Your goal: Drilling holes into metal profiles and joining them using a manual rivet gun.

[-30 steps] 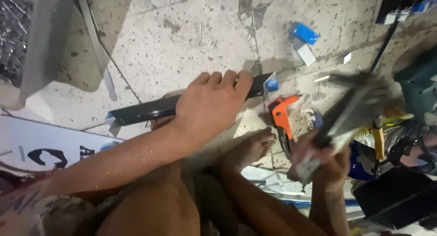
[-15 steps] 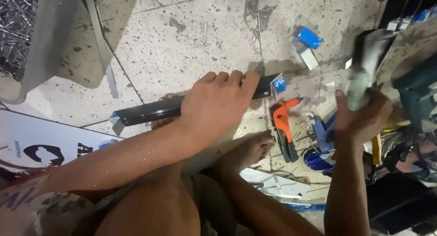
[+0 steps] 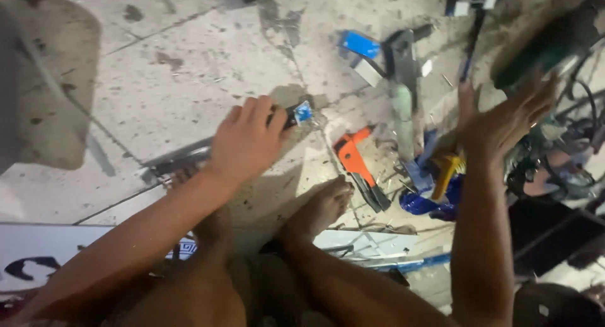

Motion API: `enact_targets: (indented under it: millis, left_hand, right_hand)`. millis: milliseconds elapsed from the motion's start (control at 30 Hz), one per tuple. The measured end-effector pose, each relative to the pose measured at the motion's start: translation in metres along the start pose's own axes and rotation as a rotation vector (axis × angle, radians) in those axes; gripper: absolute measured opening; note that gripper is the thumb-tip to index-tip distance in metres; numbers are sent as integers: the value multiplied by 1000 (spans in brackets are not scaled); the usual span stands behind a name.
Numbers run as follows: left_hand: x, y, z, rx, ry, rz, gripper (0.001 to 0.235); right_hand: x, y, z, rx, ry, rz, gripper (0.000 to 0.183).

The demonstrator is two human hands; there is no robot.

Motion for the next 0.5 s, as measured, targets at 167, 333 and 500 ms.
enact_targets:
  millis: [167, 333, 500]
  left_hand:
    - [3, -6, -3, 85, -89, 48, 22]
    - [0, -10, -18, -70, -75, 35, 28]
    - [-5, -13, -32, -259, -27, 9, 50]
  right_hand:
    - [51, -38, 69, -171, 85, -107, 127]
    - [69, -37, 75, -127, -14, -256, 123]
    - [66, -76, 166, 145, -381, -106, 42]
Point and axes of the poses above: each hand's wrist, its own x-axis towards the middle knuckle, its own y-axis out of the back of the hand, z = x × y, the point moved 8 cm from there along x, towards the middle knuckle, and after that the axes turned 9 degrees about -y, right-handed, at the moved point
